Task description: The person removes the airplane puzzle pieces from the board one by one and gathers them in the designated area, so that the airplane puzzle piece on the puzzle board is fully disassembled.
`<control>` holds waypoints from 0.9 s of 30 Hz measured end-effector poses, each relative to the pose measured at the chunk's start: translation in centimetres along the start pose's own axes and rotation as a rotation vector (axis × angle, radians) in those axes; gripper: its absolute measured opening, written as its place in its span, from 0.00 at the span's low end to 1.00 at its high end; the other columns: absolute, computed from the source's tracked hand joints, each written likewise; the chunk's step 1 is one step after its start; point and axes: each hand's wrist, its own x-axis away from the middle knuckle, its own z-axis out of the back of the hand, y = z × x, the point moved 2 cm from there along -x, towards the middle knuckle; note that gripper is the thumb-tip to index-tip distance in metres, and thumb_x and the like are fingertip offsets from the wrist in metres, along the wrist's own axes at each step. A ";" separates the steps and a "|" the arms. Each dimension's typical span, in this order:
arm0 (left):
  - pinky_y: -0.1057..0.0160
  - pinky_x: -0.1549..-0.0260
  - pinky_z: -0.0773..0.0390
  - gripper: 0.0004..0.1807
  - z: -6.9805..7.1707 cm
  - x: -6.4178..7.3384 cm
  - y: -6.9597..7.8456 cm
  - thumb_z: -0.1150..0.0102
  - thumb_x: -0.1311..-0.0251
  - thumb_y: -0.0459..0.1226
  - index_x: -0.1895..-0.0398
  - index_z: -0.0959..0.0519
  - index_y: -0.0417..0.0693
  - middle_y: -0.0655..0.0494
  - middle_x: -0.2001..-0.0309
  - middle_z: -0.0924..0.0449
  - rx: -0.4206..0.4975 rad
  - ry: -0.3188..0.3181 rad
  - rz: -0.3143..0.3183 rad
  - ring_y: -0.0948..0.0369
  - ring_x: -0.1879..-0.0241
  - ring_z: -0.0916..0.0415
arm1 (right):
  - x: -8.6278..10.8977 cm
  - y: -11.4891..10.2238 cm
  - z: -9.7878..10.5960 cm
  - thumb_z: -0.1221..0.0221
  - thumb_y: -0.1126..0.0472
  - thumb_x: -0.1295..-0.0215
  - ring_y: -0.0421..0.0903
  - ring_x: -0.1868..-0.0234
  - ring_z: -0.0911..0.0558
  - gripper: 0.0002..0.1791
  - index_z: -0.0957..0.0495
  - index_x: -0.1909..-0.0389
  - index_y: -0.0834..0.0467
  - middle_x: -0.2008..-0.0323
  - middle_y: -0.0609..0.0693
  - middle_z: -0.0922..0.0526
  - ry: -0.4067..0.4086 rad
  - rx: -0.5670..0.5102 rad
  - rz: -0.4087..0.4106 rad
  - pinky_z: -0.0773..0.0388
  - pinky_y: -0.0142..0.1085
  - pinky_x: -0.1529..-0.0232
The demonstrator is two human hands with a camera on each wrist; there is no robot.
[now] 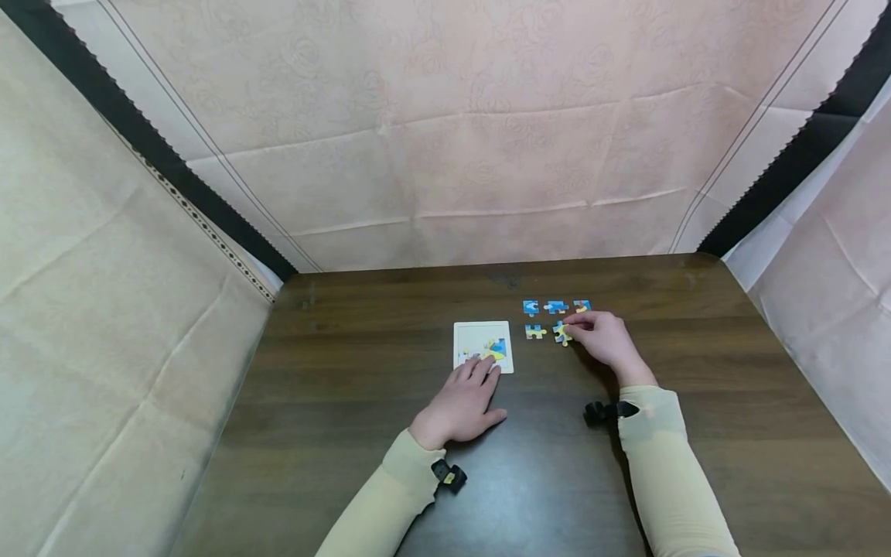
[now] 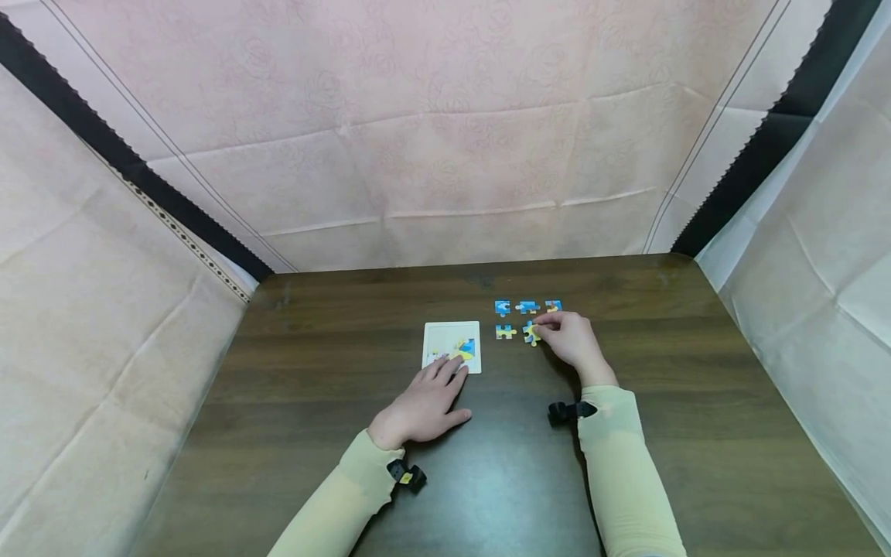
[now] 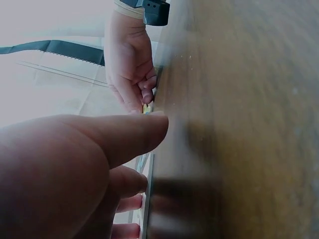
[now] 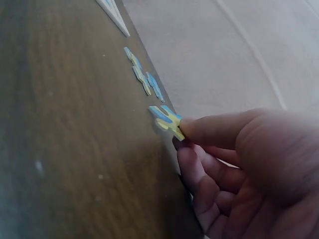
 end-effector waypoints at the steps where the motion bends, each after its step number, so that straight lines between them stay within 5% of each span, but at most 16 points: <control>1: 0.46 0.19 0.50 0.44 -0.1 -0.1 0.0 0.47 0.22 0.60 0.14 0.43 0.46 0.49 0.13 0.52 -0.007 0.003 -0.001 0.46 0.16 0.56 | 0.0 0.0 0.0 0.36 0.55 0.22 0.57 0.50 0.16 0.15 0.12 0.45 0.61 0.49 0.60 0.11 0.003 0.005 0.001 0.20 0.54 0.45; 12: 0.46 0.20 0.49 0.45 -1.0 -0.3 -0.2 0.46 0.23 0.61 0.14 0.43 0.46 0.48 0.14 0.51 -0.050 0.033 -0.009 0.47 0.16 0.54 | 0.7 -0.3 0.0 0.26 0.52 0.32 0.55 0.51 0.19 0.26 0.17 0.38 0.61 0.48 0.59 0.16 -0.091 0.041 -0.004 0.21 0.53 0.45; 27: 0.45 0.20 0.49 0.46 -0.3 -0.1 0.0 0.47 0.23 0.61 0.14 0.44 0.45 0.49 0.14 0.52 -0.030 0.018 -0.007 0.47 0.16 0.56 | 0.6 -0.9 -0.2 0.28 0.55 0.30 0.56 0.53 0.20 0.24 0.16 0.40 0.63 0.50 0.60 0.17 -0.075 0.061 0.007 0.22 0.54 0.47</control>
